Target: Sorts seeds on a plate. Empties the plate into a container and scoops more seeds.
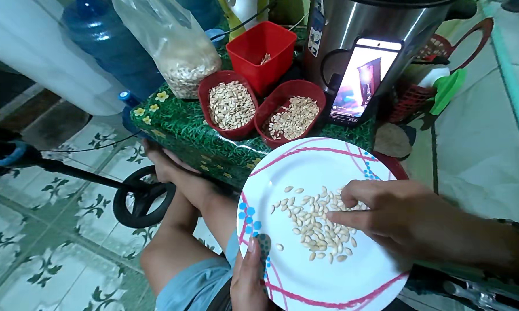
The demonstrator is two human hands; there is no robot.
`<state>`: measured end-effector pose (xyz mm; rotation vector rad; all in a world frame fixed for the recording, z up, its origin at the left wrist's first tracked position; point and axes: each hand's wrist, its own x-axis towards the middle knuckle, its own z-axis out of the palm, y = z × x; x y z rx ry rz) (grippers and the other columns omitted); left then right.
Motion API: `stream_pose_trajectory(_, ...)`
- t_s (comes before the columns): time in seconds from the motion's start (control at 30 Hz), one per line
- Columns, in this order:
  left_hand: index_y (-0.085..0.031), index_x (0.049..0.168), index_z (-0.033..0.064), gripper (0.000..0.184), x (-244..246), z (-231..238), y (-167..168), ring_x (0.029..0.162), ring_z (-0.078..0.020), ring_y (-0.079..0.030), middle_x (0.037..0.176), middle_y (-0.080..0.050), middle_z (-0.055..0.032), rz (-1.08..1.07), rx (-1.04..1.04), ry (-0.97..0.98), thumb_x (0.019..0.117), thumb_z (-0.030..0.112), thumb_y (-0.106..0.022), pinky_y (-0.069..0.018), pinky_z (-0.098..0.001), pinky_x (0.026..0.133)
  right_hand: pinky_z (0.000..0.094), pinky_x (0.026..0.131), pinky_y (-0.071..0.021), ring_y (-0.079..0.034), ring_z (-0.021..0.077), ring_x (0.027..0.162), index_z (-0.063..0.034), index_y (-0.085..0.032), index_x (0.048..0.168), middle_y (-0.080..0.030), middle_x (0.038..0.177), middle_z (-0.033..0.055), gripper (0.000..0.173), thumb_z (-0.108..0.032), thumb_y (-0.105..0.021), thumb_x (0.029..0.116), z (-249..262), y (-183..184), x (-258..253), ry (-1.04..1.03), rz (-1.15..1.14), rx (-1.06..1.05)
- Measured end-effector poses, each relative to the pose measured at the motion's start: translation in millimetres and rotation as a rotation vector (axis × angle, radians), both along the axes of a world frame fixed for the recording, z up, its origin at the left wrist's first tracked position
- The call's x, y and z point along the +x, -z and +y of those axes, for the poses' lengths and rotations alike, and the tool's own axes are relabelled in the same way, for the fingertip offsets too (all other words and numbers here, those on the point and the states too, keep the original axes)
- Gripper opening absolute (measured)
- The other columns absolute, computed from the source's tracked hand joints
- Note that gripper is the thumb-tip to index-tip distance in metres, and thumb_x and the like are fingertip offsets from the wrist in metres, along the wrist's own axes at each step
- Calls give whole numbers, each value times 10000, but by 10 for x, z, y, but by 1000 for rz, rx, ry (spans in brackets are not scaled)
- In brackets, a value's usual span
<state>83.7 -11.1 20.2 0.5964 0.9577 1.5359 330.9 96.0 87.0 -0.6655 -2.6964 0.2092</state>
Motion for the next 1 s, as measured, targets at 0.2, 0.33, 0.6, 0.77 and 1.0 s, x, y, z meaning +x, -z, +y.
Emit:
stream_pose_trajectory(0.2, -582, 1231, 93, 303, -11, 5, 13, 979, -80, -728, 1038, -756, 4, -11, 11, 2, 1111, 257, -357, -609, -288, 884, 294, 503, -400, -531, 149, 658, -166, -776, 1075, -603, 861, 49, 316, -106, -491, 952, 19, -20, 41, 4, 46, -22)
stream_pose_trajectory(0.33, -569, 1228, 87, 305, -6, 6, -1, 970, -83, -731, 1031, -757, 3, -15, -1, -14, 1113, 250, -339, -613, -292, 878, 312, 515, -427, -560, 177, 684, -159, -777, 1056, -630, 893, 64, 316, -115, -484, 947, 9, -5, 31, -49, 13, -3)
stream_pose_trajectory(0.6, -549, 1266, 93, 327, -44, 30, 7, 999, -86, -722, 1060, -746, 0, -23, -12, -49, 1113, 285, -333, -608, -303, 894, 246, 492, -386, -511, 83, 629, -201, -793, 1103, -561, 791, -3, 341, -131, -502, 940, 55, -41, 111, 97, 90, -11)
stream_pose_trajectory(0.77, -534, 1259, 90, 330, -48, 34, 1, 977, -81, -725, 1036, -746, 2, -10, -28, -76, 1115, 260, -291, -612, -297, 877, 249, 497, -369, -491, 87, 610, -203, -793, 1110, -536, 735, -9, 339, -129, -508, 942, 58, -23, 106, 71, 88, -25)
stream_pose_trajectory(1.0, -552, 1254, 86, 333, -45, 29, 14, 981, -93, -726, 1047, -747, -13, -12, -13, -55, 1113, 275, -317, -610, -302, 883, 256, 528, -412, -532, 101, 650, -143, -751, 1075, -574, 778, 1, 249, -212, -516, 1027, 29, 13, 53, 44, 84, -48)
